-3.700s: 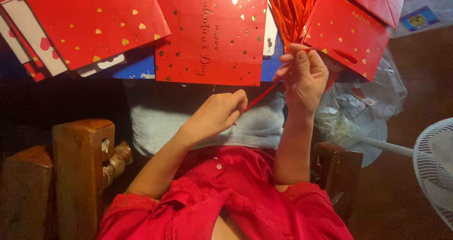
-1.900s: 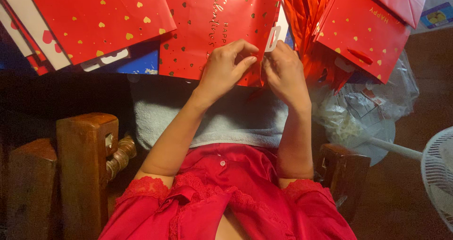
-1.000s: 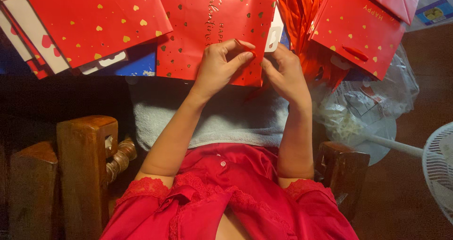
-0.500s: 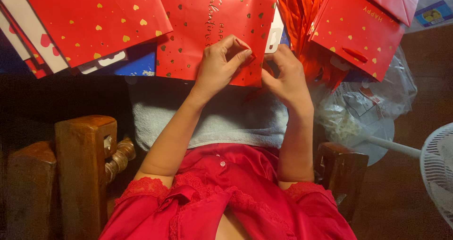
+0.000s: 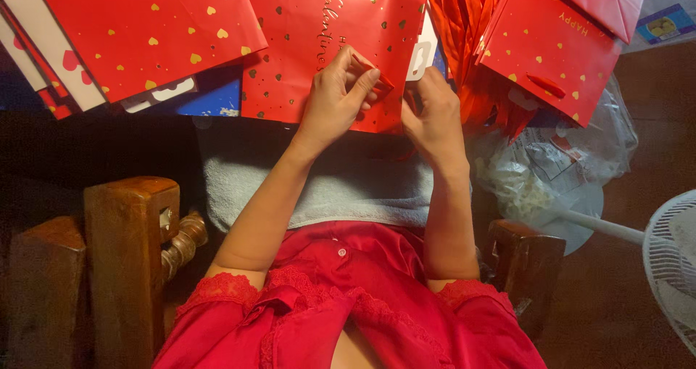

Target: The person sits on a chair and ties ribbons on red and white gift bags placed on their lap. They thread the ribbon through the bag handles and tie a knot, repeating the process for several bags.

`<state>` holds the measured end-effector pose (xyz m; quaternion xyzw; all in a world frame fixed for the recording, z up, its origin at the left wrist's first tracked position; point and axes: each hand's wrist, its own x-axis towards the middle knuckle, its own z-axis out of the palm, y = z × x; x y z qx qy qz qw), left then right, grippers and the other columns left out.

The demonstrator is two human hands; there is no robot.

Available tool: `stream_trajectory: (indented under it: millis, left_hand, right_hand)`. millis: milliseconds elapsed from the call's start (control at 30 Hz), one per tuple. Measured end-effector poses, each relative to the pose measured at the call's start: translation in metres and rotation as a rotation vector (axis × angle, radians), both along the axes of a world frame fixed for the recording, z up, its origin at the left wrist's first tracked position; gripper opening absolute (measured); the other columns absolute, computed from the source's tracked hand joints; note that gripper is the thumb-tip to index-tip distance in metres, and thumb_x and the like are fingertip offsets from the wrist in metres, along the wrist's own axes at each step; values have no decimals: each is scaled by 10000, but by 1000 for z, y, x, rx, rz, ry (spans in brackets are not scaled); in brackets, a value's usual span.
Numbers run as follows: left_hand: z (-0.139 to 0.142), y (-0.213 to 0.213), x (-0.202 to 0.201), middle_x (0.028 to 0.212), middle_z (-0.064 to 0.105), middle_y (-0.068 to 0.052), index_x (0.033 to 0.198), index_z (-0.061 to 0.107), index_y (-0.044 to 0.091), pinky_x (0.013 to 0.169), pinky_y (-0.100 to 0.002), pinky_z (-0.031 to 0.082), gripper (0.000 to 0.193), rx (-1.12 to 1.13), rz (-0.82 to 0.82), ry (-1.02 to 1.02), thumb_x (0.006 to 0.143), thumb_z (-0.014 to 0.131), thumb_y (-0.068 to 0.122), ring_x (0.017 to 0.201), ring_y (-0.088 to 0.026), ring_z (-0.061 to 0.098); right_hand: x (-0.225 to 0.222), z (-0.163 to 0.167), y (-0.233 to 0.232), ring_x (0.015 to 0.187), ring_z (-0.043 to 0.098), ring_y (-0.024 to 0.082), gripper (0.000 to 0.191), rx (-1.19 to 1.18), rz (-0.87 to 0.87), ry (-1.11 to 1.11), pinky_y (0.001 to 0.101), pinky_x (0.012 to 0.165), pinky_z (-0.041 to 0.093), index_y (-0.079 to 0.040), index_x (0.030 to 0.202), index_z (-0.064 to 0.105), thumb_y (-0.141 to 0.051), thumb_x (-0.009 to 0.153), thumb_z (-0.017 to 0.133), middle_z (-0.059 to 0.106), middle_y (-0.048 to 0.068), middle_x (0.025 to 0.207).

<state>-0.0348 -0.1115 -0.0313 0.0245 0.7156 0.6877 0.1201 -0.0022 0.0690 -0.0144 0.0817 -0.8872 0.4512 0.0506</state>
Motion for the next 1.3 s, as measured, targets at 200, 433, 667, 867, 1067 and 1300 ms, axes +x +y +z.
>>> stream_trajectory:
  millis: [200,433,667,867,1067,1300]
  left_hand:
    - [1,-7,-7,979,754,-112,1129,465,85,609,-257,612,226,171,-30,0,1110,512,305,783,-119,728]
    - [-2,-29,-11,1028,750,-136,1156,458,105,680,-278,641,252,380,37,-68,1100,499,347,800,-142,719]
    - [-1,-29,-1,1022,787,-47,1172,703,43,769,-267,591,290,37,-71,131,1028,687,294,873,-97,728]
    - [10,-29,-3,910,795,-30,1086,752,44,745,-270,576,214,-123,-54,178,969,717,220,801,-74,725]
    - [8,-23,-7,882,795,-40,1056,759,54,718,-277,584,203,-128,-19,163,938,740,217,762,-95,737]
    - [-9,-28,-10,756,708,-56,890,648,31,655,-302,533,199,-249,121,203,903,762,194,686,-119,695]
  right_hand:
    - [-4,-5,0,1054,684,354,328,-60,50,65,374,924,534,-10,1248,636,11,922,654,663,183,1146]
    - [-4,-13,-6,1059,717,314,304,-154,56,-26,363,931,536,-19,1237,630,-42,936,663,703,149,1138]
    - [-3,-16,-10,1008,676,297,364,-76,104,20,357,897,533,-18,1249,648,-8,885,669,662,152,1116]
    - [-7,-15,-11,935,669,268,320,-52,121,30,357,846,530,-22,1192,674,-16,874,697,644,139,1066]
    - [-7,-21,-15,947,661,301,243,18,49,75,384,861,509,-24,1119,695,-1,877,688,657,142,1045]
    - [-12,-30,-28,1057,641,342,215,71,107,130,413,941,482,-7,1086,688,-19,872,705,662,146,1085]
